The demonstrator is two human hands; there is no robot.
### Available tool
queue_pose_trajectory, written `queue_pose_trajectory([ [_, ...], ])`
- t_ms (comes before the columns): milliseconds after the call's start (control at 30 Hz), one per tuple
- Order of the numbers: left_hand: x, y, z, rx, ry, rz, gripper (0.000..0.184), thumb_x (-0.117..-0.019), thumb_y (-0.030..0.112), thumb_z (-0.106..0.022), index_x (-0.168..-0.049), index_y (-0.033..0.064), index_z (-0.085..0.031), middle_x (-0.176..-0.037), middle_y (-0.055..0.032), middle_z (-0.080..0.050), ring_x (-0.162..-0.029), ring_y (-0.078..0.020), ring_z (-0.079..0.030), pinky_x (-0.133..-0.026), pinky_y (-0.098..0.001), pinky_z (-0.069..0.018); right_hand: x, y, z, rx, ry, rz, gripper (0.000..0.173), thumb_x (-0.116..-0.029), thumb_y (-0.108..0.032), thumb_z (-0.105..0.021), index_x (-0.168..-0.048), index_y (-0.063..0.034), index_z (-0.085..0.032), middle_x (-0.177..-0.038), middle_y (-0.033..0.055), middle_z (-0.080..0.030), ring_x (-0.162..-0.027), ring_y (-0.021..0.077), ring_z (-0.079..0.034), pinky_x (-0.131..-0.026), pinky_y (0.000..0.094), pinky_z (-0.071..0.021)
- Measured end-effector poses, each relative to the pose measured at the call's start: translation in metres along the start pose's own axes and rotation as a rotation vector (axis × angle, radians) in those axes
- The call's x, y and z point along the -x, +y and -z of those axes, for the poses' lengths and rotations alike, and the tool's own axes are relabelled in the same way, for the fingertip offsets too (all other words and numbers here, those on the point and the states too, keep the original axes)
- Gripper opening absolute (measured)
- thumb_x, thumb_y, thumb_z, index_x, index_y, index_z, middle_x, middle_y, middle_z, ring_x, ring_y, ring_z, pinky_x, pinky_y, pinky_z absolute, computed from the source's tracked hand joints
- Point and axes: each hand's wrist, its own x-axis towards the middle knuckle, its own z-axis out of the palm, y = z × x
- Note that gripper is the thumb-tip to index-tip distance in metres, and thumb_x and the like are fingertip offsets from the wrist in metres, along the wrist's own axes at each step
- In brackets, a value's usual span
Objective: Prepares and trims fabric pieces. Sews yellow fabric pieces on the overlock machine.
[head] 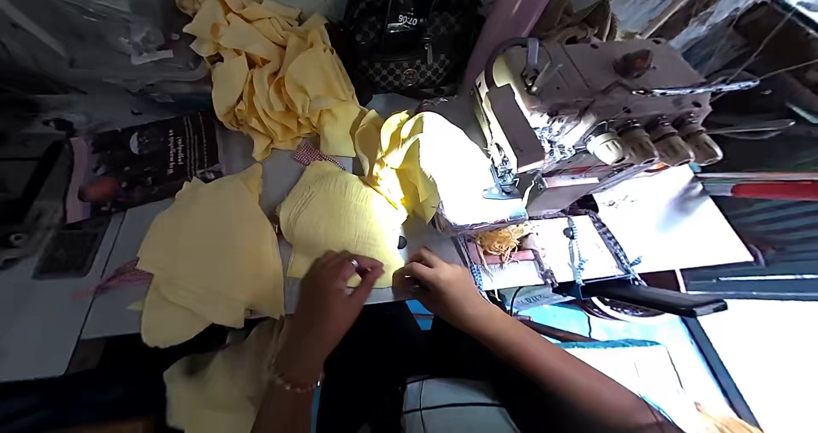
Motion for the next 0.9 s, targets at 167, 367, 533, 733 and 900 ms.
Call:
queue_pose_trajectory([
  [167, 0.000, -0.013, -0.036, 0.091, -0.148, 0.059, 0.031, -0.0866, 0.033, -0.077, -0.109, 0.0109, -0.075, -0.099, -0.0024, -0.074, -0.093, -0.0151, -0.070, -0.087, -0.0329, -0.0561, -0.004, 0.003, 0.011, -0.185, -0.043, -0.115, 0.020, -0.0943, -0.022, -0.071, -0.097, -0.0022, -0.073, -0.096, 0.0147, -0.069, -0.080, 0.0251, -0.069, -0.067, 0.0450, -0.0571],
  [367, -0.001, -0.014, -0.043, 0.002, -0.179, 0.020, 0.021, -0.0919, 0.032, -0.070, -0.098, 0.0161, -0.081, -0.094, -0.0030, -0.074, -0.090, -0.0237, -0.067, -0.084, -0.0467, -0.0507, -0.010, 0.009, 0.021, -0.365, -0.146, -0.234, 0.024, -0.0995, -0.026, -0.064, -0.099, -0.0039, -0.075, -0.097, 0.0092, -0.069, -0.086, 0.0162, -0.066, -0.077, 0.0380, -0.0546],
  [533, 0.001, -0.015, -0.037, 0.084, -0.180, 0.067, 0.027, -0.1000, 0.031, -0.059, -0.100, 0.0146, -0.081, -0.096, 0.0017, -0.075, -0.091, -0.0133, -0.065, -0.084, -0.0367, -0.0487, -0.016, 0.011, 0.027, -0.554, -0.133, -0.352, 0.020, -0.1001, -0.020, -0.064, -0.100, -0.0028, -0.075, -0.092, 0.0019, -0.066, -0.078, 0.0015, -0.059, -0.073, 0.0199, -0.0500],
  [733, -0.002, -0.012, -0.037, 0.289, -0.040, 0.240, 0.015, -0.0949, 0.023, -0.070, -0.099, 0.0100, -0.077, -0.092, 0.0040, -0.072, -0.087, 0.0028, -0.066, -0.082, -0.0156, -0.0547, -0.011, 0.013, 0.026, -0.710, -0.027, -0.389, 0.020, -0.1025, -0.016, -0.059, -0.115, -0.0071, -0.072, -0.087, -0.0047, -0.065, -0.064, -0.0033, -0.053, -0.061, 0.0155, -0.0460],
  [900, -0.004, -0.009, -0.036, 0.501, 0.030, 0.287, 0.009, -0.0951, 0.011, -0.069, -0.101, 0.0047, -0.072, -0.090, 0.0061, -0.071, -0.080, 0.0039, -0.065, -0.075, -0.0144, -0.0549, -0.021, 0.002, 0.010, -0.673, 0.027, -0.175, 0.033, -0.0893, -0.012, -0.077, -0.120, -0.0027, -0.070, -0.123, 0.0073, -0.065, -0.085, 0.0030, -0.063, -0.071, 0.0186, -0.0550],
])
